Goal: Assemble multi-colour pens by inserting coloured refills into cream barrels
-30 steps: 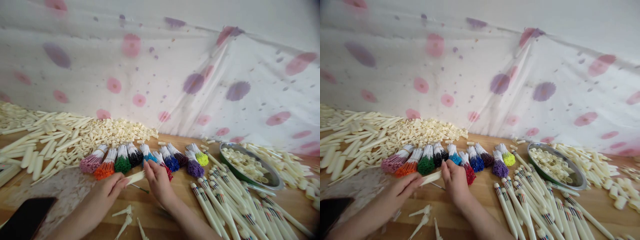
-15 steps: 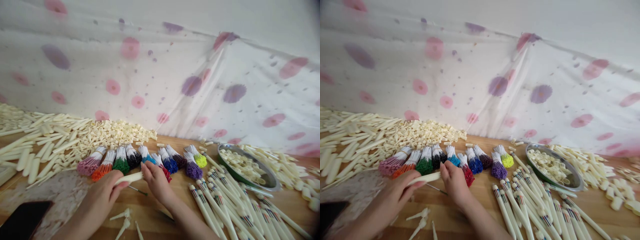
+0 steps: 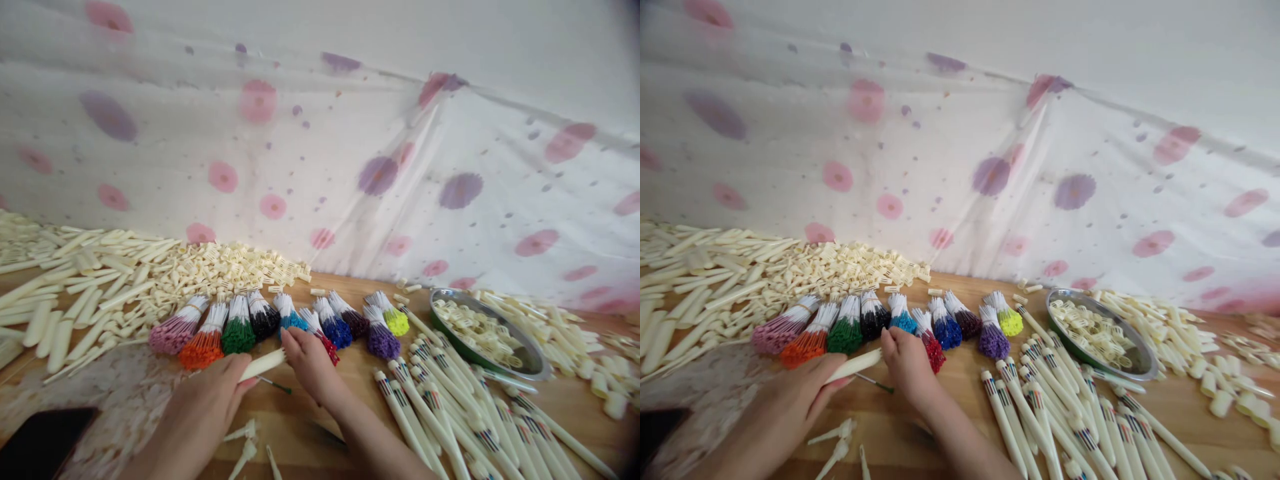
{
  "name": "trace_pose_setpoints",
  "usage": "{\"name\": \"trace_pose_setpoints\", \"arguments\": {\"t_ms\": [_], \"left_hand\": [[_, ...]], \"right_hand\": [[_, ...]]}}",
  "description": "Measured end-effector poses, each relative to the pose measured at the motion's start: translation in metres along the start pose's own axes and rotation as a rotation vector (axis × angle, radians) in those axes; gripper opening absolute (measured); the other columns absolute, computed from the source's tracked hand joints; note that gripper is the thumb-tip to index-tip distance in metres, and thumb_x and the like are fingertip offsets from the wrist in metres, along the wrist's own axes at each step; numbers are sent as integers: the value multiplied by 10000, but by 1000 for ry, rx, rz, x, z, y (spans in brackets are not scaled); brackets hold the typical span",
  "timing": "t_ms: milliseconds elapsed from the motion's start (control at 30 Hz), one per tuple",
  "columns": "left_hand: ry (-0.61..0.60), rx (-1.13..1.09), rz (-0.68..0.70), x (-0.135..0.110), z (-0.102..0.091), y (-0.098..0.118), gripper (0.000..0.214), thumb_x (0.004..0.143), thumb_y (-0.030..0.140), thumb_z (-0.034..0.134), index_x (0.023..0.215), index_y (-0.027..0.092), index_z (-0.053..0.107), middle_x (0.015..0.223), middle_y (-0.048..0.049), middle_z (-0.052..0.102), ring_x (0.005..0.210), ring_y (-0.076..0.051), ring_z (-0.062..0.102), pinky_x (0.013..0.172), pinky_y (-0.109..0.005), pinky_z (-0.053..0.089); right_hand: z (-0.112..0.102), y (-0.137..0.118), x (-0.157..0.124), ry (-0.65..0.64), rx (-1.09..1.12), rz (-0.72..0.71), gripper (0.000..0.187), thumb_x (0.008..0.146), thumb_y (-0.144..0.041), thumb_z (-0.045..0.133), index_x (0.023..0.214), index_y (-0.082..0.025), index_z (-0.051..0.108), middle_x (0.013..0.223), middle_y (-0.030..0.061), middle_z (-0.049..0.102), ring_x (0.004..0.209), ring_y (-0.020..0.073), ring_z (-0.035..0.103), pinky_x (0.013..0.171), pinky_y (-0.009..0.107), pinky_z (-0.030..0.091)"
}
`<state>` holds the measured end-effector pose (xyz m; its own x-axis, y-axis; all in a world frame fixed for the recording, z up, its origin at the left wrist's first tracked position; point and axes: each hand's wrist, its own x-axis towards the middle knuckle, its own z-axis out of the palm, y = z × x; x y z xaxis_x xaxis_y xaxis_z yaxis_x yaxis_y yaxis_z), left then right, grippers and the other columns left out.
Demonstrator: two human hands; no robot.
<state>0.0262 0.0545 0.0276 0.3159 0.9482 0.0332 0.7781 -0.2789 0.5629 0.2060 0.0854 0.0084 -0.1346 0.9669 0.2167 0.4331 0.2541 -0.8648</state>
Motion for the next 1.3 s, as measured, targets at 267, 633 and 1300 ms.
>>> {"name": "trace_pose_setpoints", "arguments": {"t_ms": [267,633,1300], "left_hand": [[-124,-332,-180,10,-3,-11,487,863,534,314,796,183,644,537,21,569,486,-156,528,484,-245,389],[-52,-254,-29,9,-11,-6,316,799,517,473,823,216,564,647,28,529,563,-149,505,531,-241,374],[-383,-431,-172,8,-9,-12,504,852,583,291,834,199,618,528,58,449,443,-126,434,433,-216,318]], "right_hand": [[-7,-13,-8,2,42,-110,247,869,-385,420,697,-208,431,670,-15,456,625,127,414,582,237,353],[-8,-6,-5,-35,18,-134,296,922,-401,320,690,-222,364,563,-51,374,502,111,364,484,222,328],[-6,-13,-11,7,-120,-186,353,828,-466,405,581,-218,364,621,9,434,623,154,390,608,269,331]]}}
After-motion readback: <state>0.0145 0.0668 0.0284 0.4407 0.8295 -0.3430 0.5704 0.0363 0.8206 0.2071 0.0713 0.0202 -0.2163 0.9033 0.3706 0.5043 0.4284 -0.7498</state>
